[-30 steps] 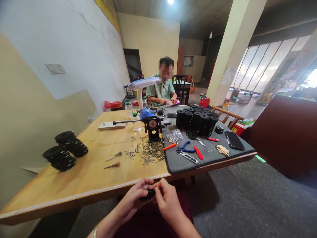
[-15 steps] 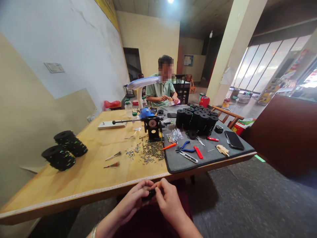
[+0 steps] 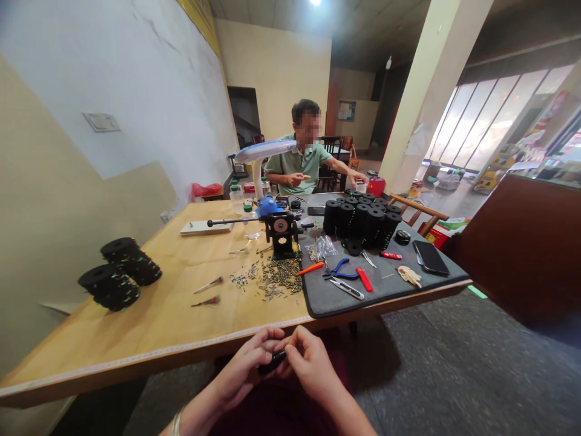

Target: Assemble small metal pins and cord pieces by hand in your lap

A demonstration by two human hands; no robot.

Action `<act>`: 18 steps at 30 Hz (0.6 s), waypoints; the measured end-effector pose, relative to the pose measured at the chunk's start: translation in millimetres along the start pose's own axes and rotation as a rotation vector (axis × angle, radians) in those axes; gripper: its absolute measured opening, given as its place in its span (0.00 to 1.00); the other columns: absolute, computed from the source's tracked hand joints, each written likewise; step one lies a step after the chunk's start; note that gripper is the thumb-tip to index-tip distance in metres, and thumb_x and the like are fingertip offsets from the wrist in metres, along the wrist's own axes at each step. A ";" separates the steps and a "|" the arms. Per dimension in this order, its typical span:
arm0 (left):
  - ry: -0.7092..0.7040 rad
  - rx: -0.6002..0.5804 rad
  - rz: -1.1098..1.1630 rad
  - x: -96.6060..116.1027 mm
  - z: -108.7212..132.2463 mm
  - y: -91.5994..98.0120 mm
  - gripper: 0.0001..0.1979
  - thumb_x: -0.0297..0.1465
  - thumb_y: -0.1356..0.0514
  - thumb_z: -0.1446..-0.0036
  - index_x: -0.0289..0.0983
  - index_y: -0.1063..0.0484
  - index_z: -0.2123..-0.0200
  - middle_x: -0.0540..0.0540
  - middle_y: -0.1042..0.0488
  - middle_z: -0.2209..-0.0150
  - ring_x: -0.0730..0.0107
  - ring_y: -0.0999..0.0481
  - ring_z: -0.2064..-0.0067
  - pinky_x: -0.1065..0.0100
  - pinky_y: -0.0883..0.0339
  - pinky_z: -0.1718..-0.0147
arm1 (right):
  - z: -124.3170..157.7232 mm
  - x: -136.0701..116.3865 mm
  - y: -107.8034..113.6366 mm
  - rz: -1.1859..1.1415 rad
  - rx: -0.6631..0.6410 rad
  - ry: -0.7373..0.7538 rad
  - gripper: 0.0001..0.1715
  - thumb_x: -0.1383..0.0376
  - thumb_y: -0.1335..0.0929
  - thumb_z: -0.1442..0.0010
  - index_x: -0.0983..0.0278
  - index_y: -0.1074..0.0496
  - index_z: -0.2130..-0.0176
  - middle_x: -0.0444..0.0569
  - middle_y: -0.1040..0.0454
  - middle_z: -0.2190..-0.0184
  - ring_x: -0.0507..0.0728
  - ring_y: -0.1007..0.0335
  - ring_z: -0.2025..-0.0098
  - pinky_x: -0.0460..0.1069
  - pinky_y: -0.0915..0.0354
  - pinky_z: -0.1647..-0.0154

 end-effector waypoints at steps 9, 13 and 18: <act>-0.081 0.067 -0.239 3.6 -2.3 13.1 0.15 0.28 0.35 0.56 0.39 0.34 0.63 0.46 0.27 0.63 0.66 0.28 0.64 0.68 0.37 0.67 | 8.1 -28.3 2.4 0.357 0.095 0.220 0.10 0.63 0.37 0.38 0.64 0.30 0.67 0.47 0.26 0.74 0.54 0.29 0.73 0.46 0.35 0.72; -0.054 0.068 -0.218 0.5 -1.3 11.3 0.12 0.24 0.42 0.56 0.38 0.34 0.64 0.50 0.28 0.67 0.70 0.30 0.67 0.69 0.38 0.68 | 8.5 -25.1 -3.5 0.308 0.024 0.170 0.08 0.64 0.38 0.38 0.64 0.30 0.66 0.46 0.26 0.72 0.53 0.28 0.75 0.45 0.35 0.74; -0.057 0.048 -0.159 -0.2 -1.0 3.4 0.10 0.24 0.45 0.57 0.37 0.32 0.67 0.50 0.29 0.69 0.68 0.31 0.65 0.68 0.37 0.65 | 9.8 -27.8 -8.2 0.371 0.016 0.199 0.08 0.65 0.38 0.38 0.63 0.31 0.67 0.45 0.28 0.74 0.53 0.30 0.75 0.45 0.36 0.73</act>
Point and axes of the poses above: each hand's wrist, its own z-axis away from the middle knuckle, its own y-axis out of the back of the hand, x = y × z, the point moved 8 cm from there along -z, towards the middle knuckle
